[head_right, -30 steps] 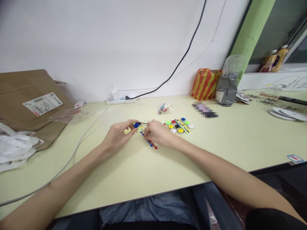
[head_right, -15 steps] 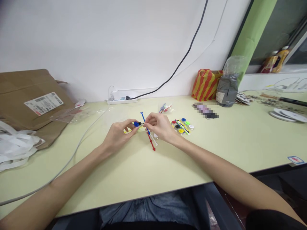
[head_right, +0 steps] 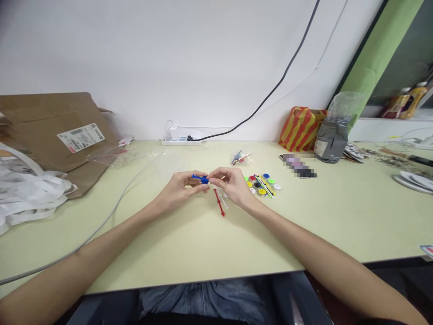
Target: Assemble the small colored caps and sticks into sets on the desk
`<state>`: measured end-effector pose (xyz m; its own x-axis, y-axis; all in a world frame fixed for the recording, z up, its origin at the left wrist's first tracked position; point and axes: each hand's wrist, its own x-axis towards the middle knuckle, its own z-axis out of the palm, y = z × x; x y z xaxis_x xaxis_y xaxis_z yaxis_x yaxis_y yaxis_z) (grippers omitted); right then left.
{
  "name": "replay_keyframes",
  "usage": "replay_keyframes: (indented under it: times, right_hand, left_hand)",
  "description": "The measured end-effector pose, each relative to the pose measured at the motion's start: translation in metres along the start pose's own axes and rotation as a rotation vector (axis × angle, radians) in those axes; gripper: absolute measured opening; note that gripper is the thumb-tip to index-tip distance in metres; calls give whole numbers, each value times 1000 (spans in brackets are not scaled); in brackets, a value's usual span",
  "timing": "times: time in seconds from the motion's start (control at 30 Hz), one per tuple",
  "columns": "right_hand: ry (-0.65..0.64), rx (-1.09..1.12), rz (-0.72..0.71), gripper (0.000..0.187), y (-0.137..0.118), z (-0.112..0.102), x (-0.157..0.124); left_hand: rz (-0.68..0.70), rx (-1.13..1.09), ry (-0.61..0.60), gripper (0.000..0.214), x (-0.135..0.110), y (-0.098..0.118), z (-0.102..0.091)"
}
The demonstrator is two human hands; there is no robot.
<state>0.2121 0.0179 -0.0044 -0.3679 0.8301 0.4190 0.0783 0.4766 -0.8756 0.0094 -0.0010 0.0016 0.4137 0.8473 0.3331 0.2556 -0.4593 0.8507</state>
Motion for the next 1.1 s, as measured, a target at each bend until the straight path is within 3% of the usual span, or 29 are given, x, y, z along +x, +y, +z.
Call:
replay_keyframes:
  times: [0.33,0.53,0.73,1.1]
  right_hand:
    - [-4,202,112,34,-4,2,2]
    - [-52,186,122,35,-6,1,2]
    - [-65,126,133,39,-4,-1,3]
    - [-30,62,42,25,6,-2,6]
  left_hand:
    - [19,20,23,26,2,-3,2]
    - [6,83,34,30,0,-1,2]
    - [126,217,44,26,-4,9,3]
    - [170,359,107,19,-4,13,-3]
